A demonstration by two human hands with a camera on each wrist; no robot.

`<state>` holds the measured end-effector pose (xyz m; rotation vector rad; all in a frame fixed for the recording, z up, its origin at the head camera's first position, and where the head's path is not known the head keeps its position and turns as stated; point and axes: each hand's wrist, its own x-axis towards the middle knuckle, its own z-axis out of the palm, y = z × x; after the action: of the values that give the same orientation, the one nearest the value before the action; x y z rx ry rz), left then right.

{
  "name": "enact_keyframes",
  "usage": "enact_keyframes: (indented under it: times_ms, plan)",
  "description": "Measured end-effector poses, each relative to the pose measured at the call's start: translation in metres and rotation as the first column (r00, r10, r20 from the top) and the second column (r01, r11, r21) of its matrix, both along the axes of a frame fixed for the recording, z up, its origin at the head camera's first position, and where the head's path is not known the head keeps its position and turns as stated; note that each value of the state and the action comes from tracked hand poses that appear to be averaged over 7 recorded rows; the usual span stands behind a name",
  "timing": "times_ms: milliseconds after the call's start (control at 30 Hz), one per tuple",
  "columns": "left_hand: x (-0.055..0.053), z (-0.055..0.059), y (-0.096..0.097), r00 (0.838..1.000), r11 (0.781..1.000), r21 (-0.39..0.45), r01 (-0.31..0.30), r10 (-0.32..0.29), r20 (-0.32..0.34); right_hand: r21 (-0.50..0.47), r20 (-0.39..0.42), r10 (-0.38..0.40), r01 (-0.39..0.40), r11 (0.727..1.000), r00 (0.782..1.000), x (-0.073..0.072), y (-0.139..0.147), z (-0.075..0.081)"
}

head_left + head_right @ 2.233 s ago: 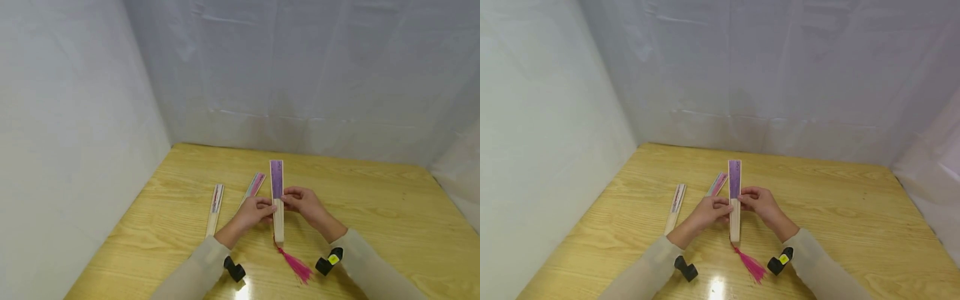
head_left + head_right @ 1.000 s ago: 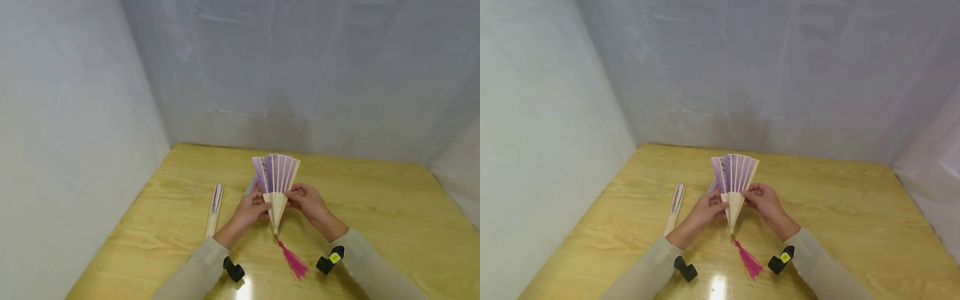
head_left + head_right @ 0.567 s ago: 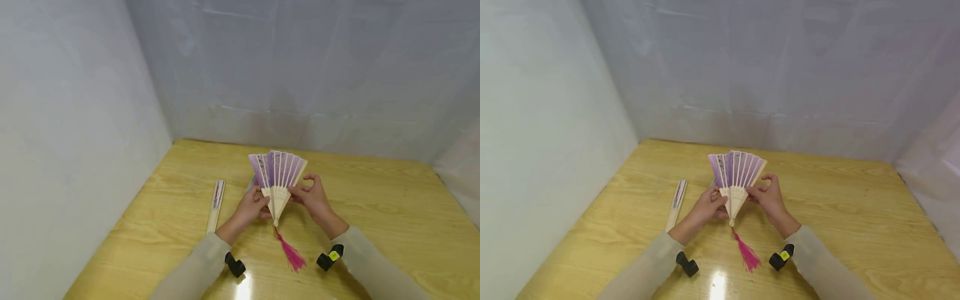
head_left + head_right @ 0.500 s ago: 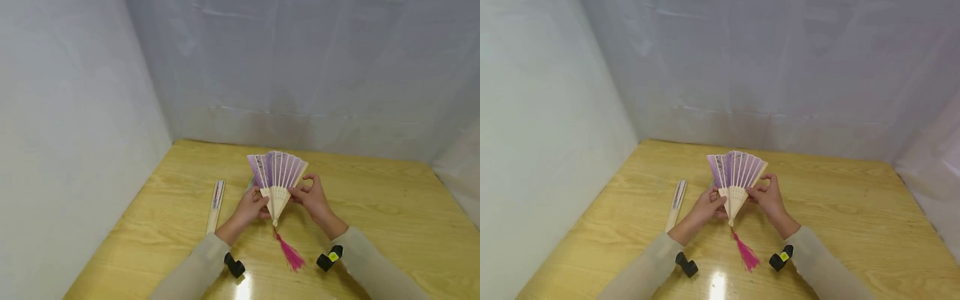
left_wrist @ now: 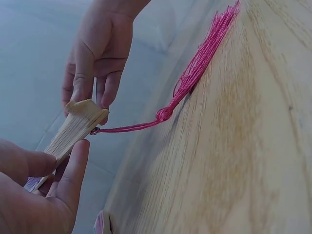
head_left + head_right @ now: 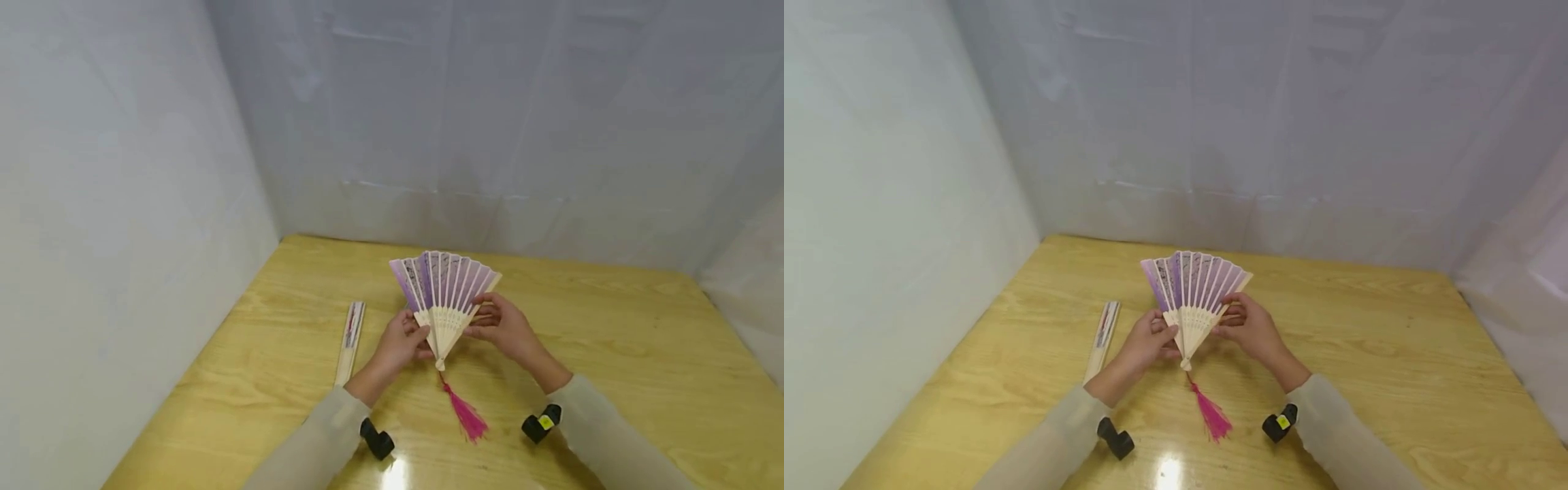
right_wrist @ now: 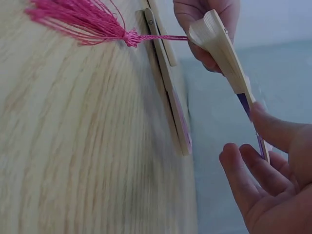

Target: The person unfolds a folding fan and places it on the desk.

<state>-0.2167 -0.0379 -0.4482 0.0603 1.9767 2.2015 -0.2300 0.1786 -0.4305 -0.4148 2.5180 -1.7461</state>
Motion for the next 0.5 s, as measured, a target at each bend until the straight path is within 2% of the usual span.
enact_keyframes:
  times_ms: [133, 267, 367, 500]
  plan:
    - [0.0002, -0.0004, -0.0015, 1.000, 1.000, 0.001, 0.006, -0.006, 0.001, 0.104, -0.082, -0.016, 0.024, 0.994, 0.997, -0.0001, -0.0008, -0.0005]
    - [-0.0021, -0.0006, -0.0018, 1.000, 1.000, -0.001, 0.006, -0.006, -0.011, 0.250, -0.224, -0.055, 0.112, 0.962, 0.973, -0.0012, -0.0016, -0.0023]
    - [-0.0033, 0.0000, -0.0028, 1.000, 1.000, 0.000, -0.004, 0.004, -0.030, 0.346, -0.374, -0.068, 0.207, 0.915, 0.925, -0.0029, -0.0015, -0.0053]
    - [-0.0038, 0.0005, -0.0042, 0.999, 1.000, 0.010, -0.007, 0.007, -0.039, 0.388, -0.561, -0.066, 0.333, 0.859, 0.825, -0.0046, -0.0012, -0.0072]
